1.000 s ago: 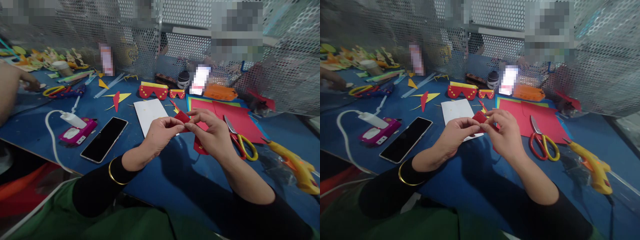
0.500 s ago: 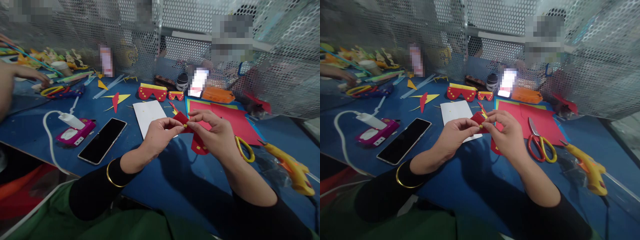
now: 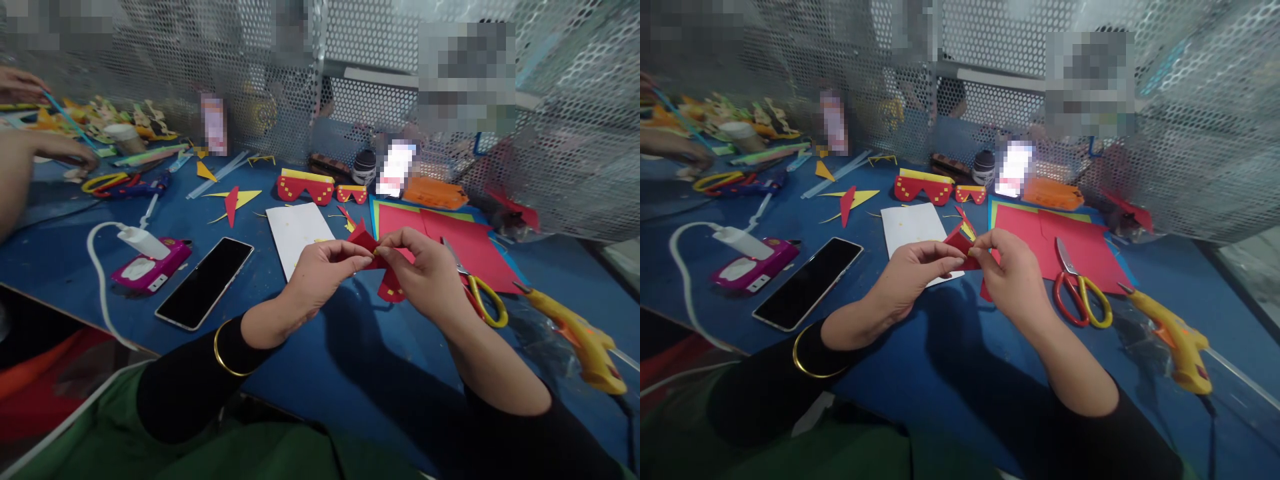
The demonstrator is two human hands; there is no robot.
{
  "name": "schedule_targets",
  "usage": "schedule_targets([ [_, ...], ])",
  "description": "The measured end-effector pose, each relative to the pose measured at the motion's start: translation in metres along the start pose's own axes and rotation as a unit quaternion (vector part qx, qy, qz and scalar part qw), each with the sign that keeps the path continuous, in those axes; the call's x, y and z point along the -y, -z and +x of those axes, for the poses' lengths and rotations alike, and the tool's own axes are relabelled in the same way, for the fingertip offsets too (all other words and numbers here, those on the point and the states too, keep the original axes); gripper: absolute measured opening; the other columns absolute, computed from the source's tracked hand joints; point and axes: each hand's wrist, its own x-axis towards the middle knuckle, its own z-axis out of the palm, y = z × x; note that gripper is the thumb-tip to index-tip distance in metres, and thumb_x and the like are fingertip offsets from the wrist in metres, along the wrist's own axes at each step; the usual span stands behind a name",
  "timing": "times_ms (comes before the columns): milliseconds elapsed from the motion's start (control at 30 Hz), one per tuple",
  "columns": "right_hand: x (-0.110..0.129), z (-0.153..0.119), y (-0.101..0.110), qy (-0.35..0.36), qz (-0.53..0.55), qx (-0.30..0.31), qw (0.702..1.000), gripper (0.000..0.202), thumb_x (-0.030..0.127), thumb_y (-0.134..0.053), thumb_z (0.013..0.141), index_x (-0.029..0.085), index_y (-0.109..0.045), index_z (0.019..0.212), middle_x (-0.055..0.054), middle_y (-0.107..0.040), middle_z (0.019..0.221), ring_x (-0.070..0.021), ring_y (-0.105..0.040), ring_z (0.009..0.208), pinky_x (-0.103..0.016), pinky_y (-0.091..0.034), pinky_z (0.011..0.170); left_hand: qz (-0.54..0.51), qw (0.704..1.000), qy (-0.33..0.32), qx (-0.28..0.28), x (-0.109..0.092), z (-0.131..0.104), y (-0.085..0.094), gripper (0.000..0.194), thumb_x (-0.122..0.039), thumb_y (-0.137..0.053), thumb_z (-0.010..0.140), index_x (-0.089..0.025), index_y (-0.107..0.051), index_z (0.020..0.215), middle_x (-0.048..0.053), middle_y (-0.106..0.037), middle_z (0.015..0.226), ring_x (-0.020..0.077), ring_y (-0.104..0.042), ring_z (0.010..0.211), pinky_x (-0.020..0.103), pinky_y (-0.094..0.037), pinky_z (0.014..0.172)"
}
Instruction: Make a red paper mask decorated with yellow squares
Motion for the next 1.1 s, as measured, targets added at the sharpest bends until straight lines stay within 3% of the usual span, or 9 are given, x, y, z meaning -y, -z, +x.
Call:
schedule_targets([
  [200, -0.002, 0.003, 0.002, 0.016, -0.006, -0.013, 1.0, 0.011, 0.03, -0.059, 0.087, 0.022, -0.061, 0.079, -0.004, -0.069, 0.081, -0.0196, -0.062, 0.074, -0.032, -0.044, 0.065, -0.036, 0.999, 0.022, 0.02, -0.004, -0.002, -0.002, 0.015, -0.027, -0.079, 0.072, -0.015, -0.072, 0.076, 0.0, -0.067, 0.076, 0.0103, -0.058, 0.071, 0.025, -0.05, 0.068],
  [333, -0.003, 0.005, 0.009, 0.009, -0.001, 0.015, 1.0, 0.011, 0.028, -0.058, 0.087, 0.023, -0.059, 0.078, -0.002, -0.067, 0.076, -0.0187, -0.061, 0.07, -0.03, -0.042, 0.062, -0.02, 0.999, 0.009, -0.023, -0.006, -0.001, -0.001, 0.028, -0.028, -0.08, 0.07, -0.018, -0.054, 0.071, -0.005, -0.057, 0.067, 0.0099, -0.055, 0.065, 0.025, -0.05, 0.062],
  [433, -0.004, 0.006, 0.012, 0.024, -0.012, 0.029, 0.999, 0.011, 0.027, -0.059, 0.087, 0.023, -0.06, 0.077, -0.002, -0.068, 0.078, -0.018, -0.06, 0.069, -0.03, -0.043, 0.061, 0.006, 0.999, 0.016, -0.043, -0.006, 0.001, 0.001, 0.032, -0.022, -0.081, 0.07, -0.02, -0.052, 0.085, -0.006, -0.06, 0.064, 0.0097, -0.056, 0.06, 0.024, -0.047, 0.061],
  [533, -0.006, 0.006, 0.013, 0.04, -0.03, 0.038, 0.998, 0.01, 0.026, -0.06, 0.086, 0.023, -0.061, 0.076, -0.002, -0.07, 0.079, -0.0175, -0.06, 0.067, -0.029, -0.042, 0.06, -0.001, 0.998, 0.057, -0.023, -0.006, 0.002, 0.002, 0.041, -0.016, -0.079, 0.073, -0.017, -0.057, 0.108, -0.003, -0.066, 0.066, 0.0109, -0.06, 0.06, 0.025, -0.046, 0.062],
  [633, -0.006, 0.006, 0.01, 0.051, -0.035, 0.048, 0.997, 0.009, 0.026, -0.061, 0.087, 0.023, -0.062, 0.078, -0.002, -0.07, 0.079, -0.019, -0.062, 0.071, -0.03, -0.043, 0.06, -0.045, 0.994, 0.093, -0.019, -0.005, 0.002, 0.0, 0.044, -0.008, -0.076, 0.074, -0.015, -0.06, 0.115, 0.0, -0.07, 0.071, 0.0115, -0.064, 0.061, 0.025, -0.047, 0.063],
  [867, 0.001, -0.001, -0.01, 0.086, 0.026, -0.042, 0.995, 0.011, 0.023, -0.064, 0.088, 0.022, -0.065, 0.077, -0.003, -0.07, 0.089, -0.0189, -0.066, 0.087, -0.035, -0.05, 0.08, -0.094, 0.989, 0.108, -0.047, -0.005, 0.001, -0.004, 0.035, 0.0, -0.071, 0.076, -0.012, -0.061, 0.108, -0.002, -0.069, 0.065, 0.0095, -0.063, 0.057, 0.021, -0.048, 0.06],
  [1100, 0.002, -0.007, -0.021, 0.091, 0.017, -0.115, 0.989, 0.009, 0.024, -0.068, 0.088, 0.022, -0.068, 0.079, -0.003, -0.069, 0.09, -0.0202, -0.067, 0.093, -0.038, -0.052, 0.085, -0.106, 0.985, 0.13, -0.044, -0.004, 0.0, -0.005, 0.035, 0.0, -0.071, 0.077, -0.012, -0.062, 0.108, 0.002, -0.072, 0.075, 0.0097, -0.064, 0.059, 0.021, -0.047, 0.059],
])
